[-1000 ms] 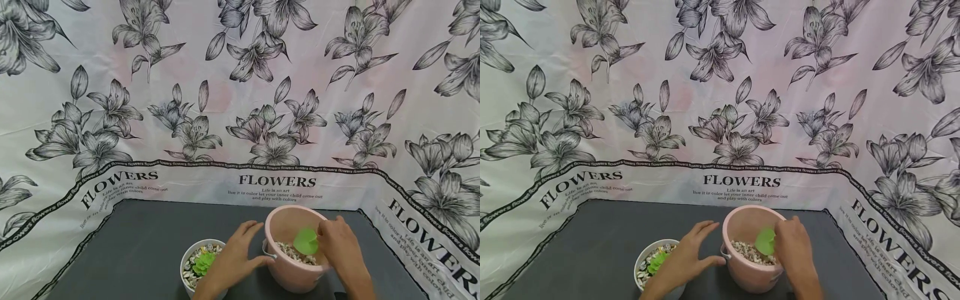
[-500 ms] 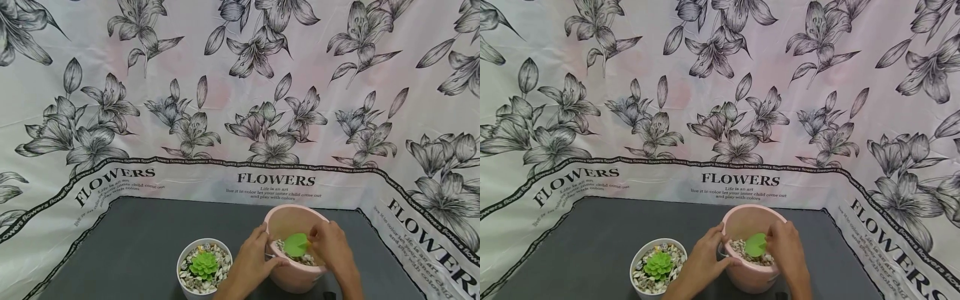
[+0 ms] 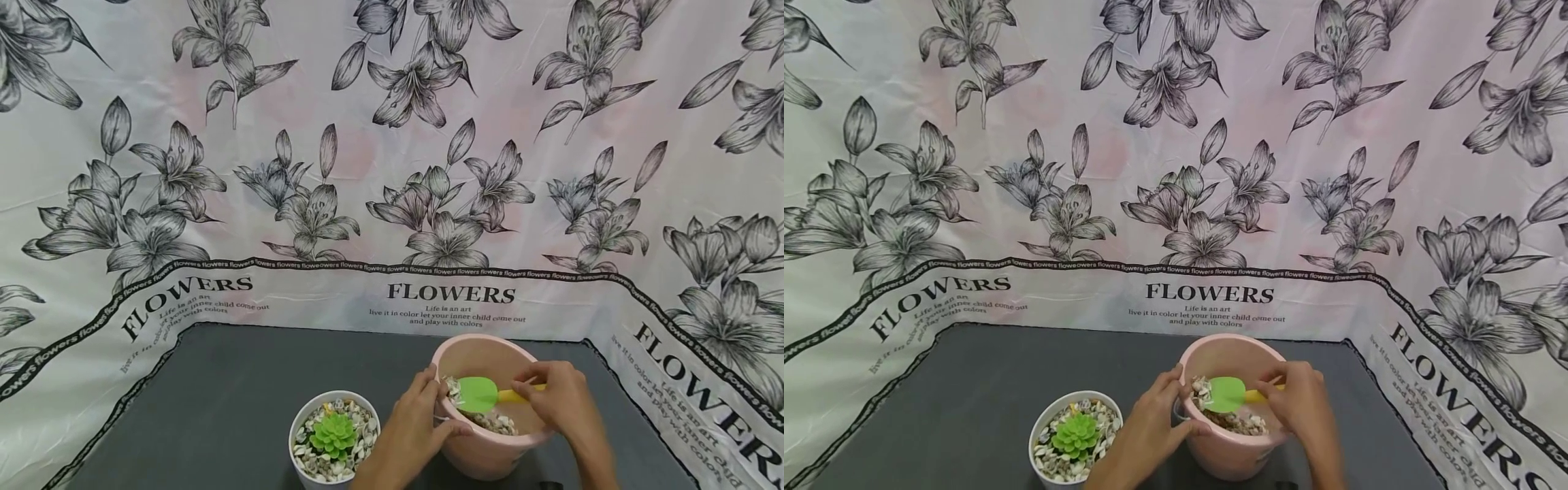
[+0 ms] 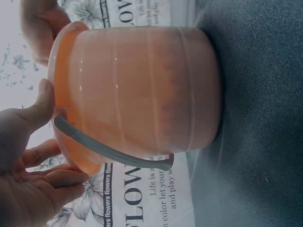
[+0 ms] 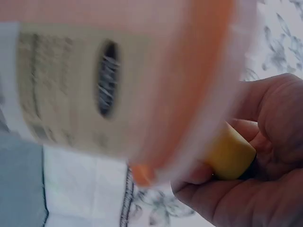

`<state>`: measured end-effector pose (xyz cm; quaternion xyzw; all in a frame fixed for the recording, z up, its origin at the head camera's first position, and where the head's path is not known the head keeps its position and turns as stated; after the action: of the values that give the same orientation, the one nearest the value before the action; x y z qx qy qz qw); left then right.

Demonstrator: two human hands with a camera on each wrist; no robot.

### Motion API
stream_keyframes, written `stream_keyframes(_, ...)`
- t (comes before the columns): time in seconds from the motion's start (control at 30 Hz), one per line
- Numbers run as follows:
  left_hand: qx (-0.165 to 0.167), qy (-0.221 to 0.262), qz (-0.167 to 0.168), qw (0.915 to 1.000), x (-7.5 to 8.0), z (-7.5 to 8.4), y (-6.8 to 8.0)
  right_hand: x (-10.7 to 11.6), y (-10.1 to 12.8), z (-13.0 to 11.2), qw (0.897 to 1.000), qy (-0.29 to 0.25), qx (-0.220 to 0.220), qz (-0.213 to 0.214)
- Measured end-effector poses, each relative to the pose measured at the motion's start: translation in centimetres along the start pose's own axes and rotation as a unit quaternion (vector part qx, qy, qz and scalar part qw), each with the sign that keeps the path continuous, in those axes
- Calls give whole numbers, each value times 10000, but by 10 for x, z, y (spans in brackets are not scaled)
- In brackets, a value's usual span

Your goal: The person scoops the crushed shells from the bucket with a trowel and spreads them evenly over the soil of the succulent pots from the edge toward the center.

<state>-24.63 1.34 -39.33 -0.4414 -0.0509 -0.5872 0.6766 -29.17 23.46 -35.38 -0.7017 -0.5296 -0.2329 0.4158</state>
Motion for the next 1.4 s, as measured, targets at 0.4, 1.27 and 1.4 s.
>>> stream_keyframes(0.4, 14, -123, -14, 9999, 0, -1, 3, 31, 8, 21, 9986, -71, -511, 99)
stream_keyframes(1.27, 993, 545, -46, 9936, 20, -17, 14, 55, 19, 1, 9952, -654, -692, 229)
stream_keyframes(1.4, 1057, 452, 86, 9933, 35, -19, 16, 51, 22, -7, 9920, -1011, -682, 332)
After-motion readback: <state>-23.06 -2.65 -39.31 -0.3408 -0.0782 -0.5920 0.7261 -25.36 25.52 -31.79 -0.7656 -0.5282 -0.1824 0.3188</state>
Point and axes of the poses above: each hand's wrist, its own y-axis away from the middle knuckle, its own x-axis out of the back of the hand, z = x × y, the point moved 6 cm from there along -y, towards the middle knuckle, and after that the axes turned 12 degrees about z, right-handed, at the moved point
